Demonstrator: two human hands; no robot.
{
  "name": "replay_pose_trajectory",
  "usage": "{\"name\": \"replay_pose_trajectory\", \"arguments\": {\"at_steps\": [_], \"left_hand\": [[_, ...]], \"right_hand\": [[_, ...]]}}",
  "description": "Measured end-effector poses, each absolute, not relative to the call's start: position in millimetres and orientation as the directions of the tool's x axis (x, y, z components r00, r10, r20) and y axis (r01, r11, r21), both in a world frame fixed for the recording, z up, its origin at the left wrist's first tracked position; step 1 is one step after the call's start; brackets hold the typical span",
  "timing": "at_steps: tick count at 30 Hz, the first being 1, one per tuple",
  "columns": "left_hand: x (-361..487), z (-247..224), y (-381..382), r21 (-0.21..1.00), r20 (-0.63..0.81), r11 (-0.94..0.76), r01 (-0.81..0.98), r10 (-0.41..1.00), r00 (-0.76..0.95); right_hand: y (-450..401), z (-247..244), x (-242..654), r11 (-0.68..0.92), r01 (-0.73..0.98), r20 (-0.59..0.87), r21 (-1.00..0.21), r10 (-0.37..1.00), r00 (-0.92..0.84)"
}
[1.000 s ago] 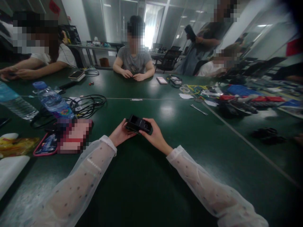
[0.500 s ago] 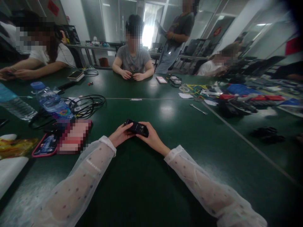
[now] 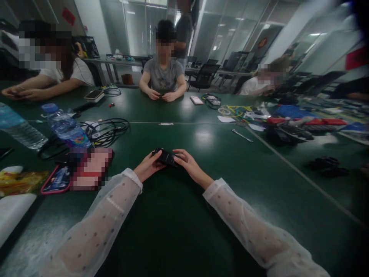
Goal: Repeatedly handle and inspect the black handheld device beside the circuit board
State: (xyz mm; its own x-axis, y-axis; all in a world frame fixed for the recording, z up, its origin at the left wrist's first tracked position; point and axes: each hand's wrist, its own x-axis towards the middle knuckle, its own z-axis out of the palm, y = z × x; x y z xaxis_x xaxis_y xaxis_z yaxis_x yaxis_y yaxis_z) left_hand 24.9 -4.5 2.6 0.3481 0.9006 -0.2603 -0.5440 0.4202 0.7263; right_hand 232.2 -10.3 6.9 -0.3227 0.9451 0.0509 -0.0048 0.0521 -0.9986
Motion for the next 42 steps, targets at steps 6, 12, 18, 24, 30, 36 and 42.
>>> {"name": "replay_pose_trajectory", "arguments": {"at_steps": [6, 12, 18, 24, 30, 36, 42], "left_hand": [[25.1, 6.4, -6.6, 0.746, -0.248, 0.399, -0.534, 0.91, 0.333], [23.5, 10.6, -8.8, 0.745, -0.236, 0.402, -0.533, 0.905, 0.353], [24.1, 8.8, -8.6, 0.746, -0.247, 0.406, -0.528, 0.905, 0.346], [24.3, 4.9, -6.3, 0.742, -0.231, 0.397, -0.539, 0.908, 0.35], [21.5, 7.9, -4.2, 0.674, -0.29, 0.468, -0.572, 0.879, 0.378], [22.6, 8.3, -4.5, 0.676, -0.308, 0.469, -0.569, 0.881, 0.36], [23.3, 7.0, -2.8, 0.668, -0.331, 0.48, -0.569, 0.876, 0.351]], "right_hand": [[-8.7, 6.4, 234.4, 0.005, -0.066, 0.025, -0.998, 0.951, -0.309], [-8.2, 5.6, 234.7, -0.012, -0.114, 0.024, -0.993, 0.95, -0.313], [-8.3, 5.7, 235.1, -0.03, -0.132, 0.015, -0.991, 0.944, -0.33], [-8.7, 6.7, 234.7, -0.01, -0.114, 0.029, -0.993, 0.942, -0.334], [-8.7, 6.6, 235.0, 0.033, -0.077, 0.058, -0.996, 0.939, -0.338], [-10.2, 4.7, 232.4, 0.117, 0.023, 0.103, -0.993, 0.938, -0.33], [-11.1, 0.1, 229.0, 0.271, 0.182, 0.211, -0.945, 0.933, -0.292]]}}
